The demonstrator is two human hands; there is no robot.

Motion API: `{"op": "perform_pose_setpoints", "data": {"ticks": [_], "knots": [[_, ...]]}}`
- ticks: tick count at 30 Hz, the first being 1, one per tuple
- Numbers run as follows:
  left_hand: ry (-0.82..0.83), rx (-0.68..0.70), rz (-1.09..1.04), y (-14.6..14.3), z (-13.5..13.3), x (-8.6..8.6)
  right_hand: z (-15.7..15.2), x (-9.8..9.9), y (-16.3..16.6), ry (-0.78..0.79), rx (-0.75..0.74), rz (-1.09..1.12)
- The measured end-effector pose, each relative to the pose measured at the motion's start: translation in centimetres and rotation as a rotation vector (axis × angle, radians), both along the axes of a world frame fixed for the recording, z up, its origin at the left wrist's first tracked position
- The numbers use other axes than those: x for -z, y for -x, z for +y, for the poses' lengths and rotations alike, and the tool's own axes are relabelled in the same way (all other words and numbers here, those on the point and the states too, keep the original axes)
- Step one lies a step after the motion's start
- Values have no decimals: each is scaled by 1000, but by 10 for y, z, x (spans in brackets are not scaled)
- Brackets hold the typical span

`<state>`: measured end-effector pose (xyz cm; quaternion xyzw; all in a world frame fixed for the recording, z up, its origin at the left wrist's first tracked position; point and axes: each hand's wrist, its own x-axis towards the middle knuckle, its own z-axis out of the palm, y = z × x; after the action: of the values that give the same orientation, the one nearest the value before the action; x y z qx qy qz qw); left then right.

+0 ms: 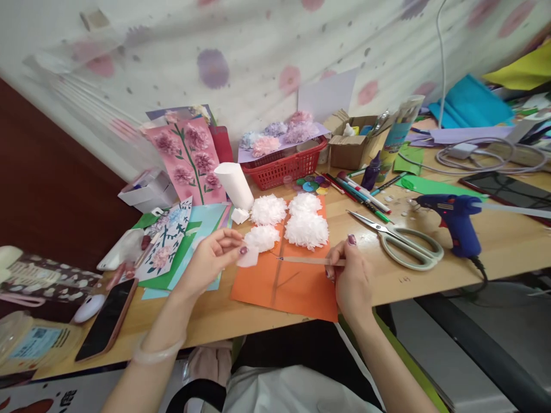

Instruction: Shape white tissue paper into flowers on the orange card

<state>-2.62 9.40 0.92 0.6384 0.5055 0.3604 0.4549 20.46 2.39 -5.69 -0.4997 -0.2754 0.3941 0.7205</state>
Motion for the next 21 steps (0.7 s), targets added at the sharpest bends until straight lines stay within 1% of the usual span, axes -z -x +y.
{"op": "perform_pose_setpoints", "data": {"ticks": [3, 5, 8, 12, 15, 18, 21], "knots": [[74, 154, -23, -21, -24, -8, 0, 0, 0, -45, -67, -1], [72, 201, -17, -31, -31, -7, -1, 1, 0, -80, -110, -2], [27, 187, 33, -40, -31, 3, -2, 2, 0, -112, -145, -33], [-6, 169, 104, -42, -29, 14, -2, 1, -1, -127, -149, -46], [30, 190, 122, -40, -31, 15, -2, 0, -1, -130, -142, -29], [46, 184, 143, -38, -33, 14, -3, -1, -1, -124, -142, -27], [87, 196, 114, -36, -34, 14, -3, -1, 0, -123, -144, -27]]}}
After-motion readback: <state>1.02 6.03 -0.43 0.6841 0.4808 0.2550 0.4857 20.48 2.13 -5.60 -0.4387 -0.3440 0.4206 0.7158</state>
